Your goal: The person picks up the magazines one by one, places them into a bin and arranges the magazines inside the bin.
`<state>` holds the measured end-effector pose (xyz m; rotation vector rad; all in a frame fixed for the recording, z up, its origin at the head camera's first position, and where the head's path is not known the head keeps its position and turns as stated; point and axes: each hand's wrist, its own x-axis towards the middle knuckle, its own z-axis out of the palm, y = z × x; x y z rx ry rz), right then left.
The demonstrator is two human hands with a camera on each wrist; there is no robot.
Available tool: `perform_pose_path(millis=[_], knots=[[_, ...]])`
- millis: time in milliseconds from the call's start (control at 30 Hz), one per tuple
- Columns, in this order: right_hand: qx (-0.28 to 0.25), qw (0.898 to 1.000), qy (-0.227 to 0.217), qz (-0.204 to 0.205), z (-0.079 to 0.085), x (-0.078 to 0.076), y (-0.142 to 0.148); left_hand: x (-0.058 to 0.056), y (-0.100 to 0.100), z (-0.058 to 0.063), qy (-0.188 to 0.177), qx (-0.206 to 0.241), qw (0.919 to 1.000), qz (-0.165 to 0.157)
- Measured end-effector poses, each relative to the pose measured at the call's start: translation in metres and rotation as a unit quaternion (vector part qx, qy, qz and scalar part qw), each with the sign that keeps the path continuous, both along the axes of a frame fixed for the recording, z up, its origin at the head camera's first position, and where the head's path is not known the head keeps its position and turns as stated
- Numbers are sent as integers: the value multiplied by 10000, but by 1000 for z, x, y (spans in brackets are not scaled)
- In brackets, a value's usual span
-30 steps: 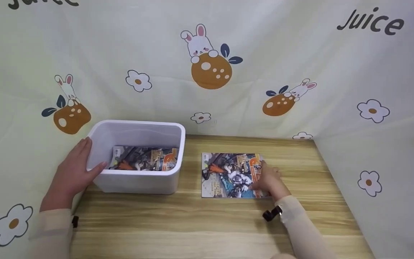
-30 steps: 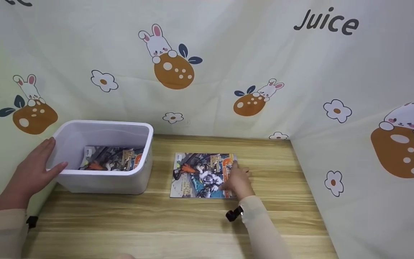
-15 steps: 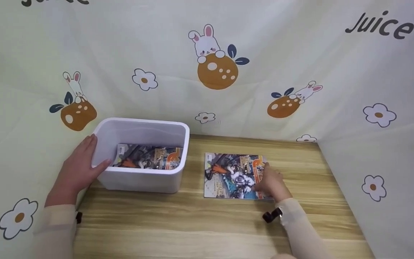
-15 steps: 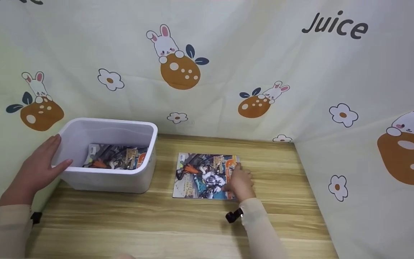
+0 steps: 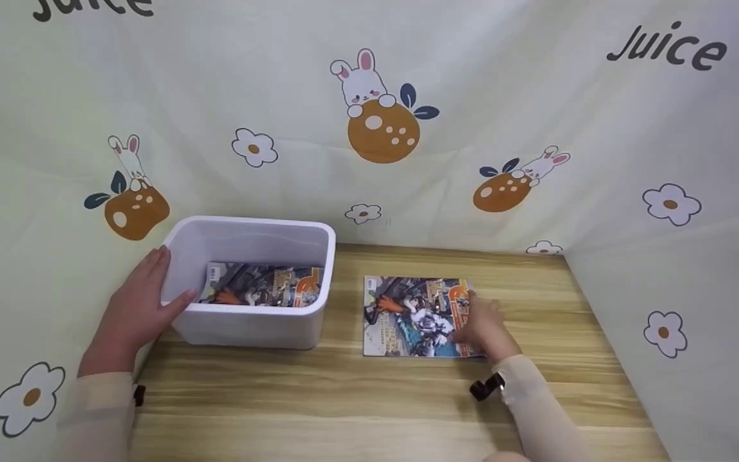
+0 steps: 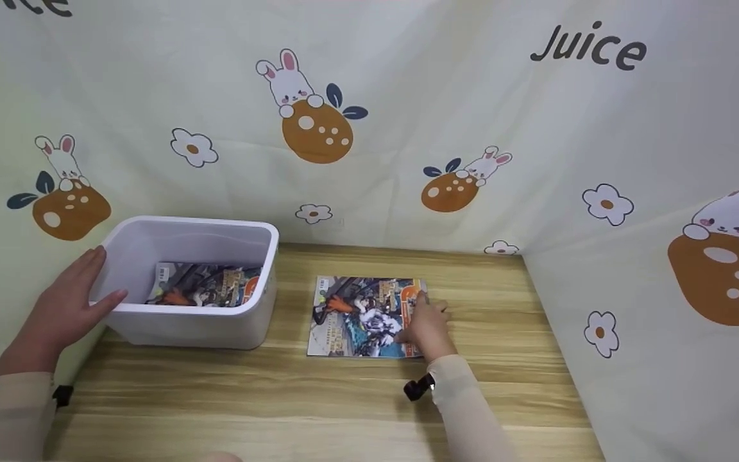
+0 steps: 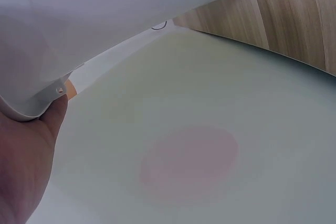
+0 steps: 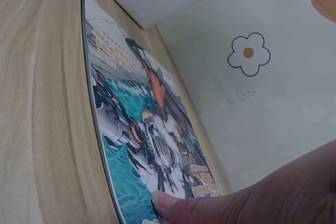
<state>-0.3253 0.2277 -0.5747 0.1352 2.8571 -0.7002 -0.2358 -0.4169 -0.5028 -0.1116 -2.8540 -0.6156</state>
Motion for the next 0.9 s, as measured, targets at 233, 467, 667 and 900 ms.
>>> perform_pose_path(millis=[233, 467, 667, 900], knots=[[-198, 9998, -78, 59, 1, 2, -1, 0, 1, -1, -37, -36, 10000, 18], [-70, 9999, 6, 149, 4, 4, -4, 1, 1, -1, -17, -25, 10000, 43], [19, 9999, -10, 168, 3, 3, 2, -5, 5, 0, -44, 9, 10000, 35], [-605, 9980, -129, 113, -6, 0, 10, -2, 2, 0, -50, -26, 10000, 60]])
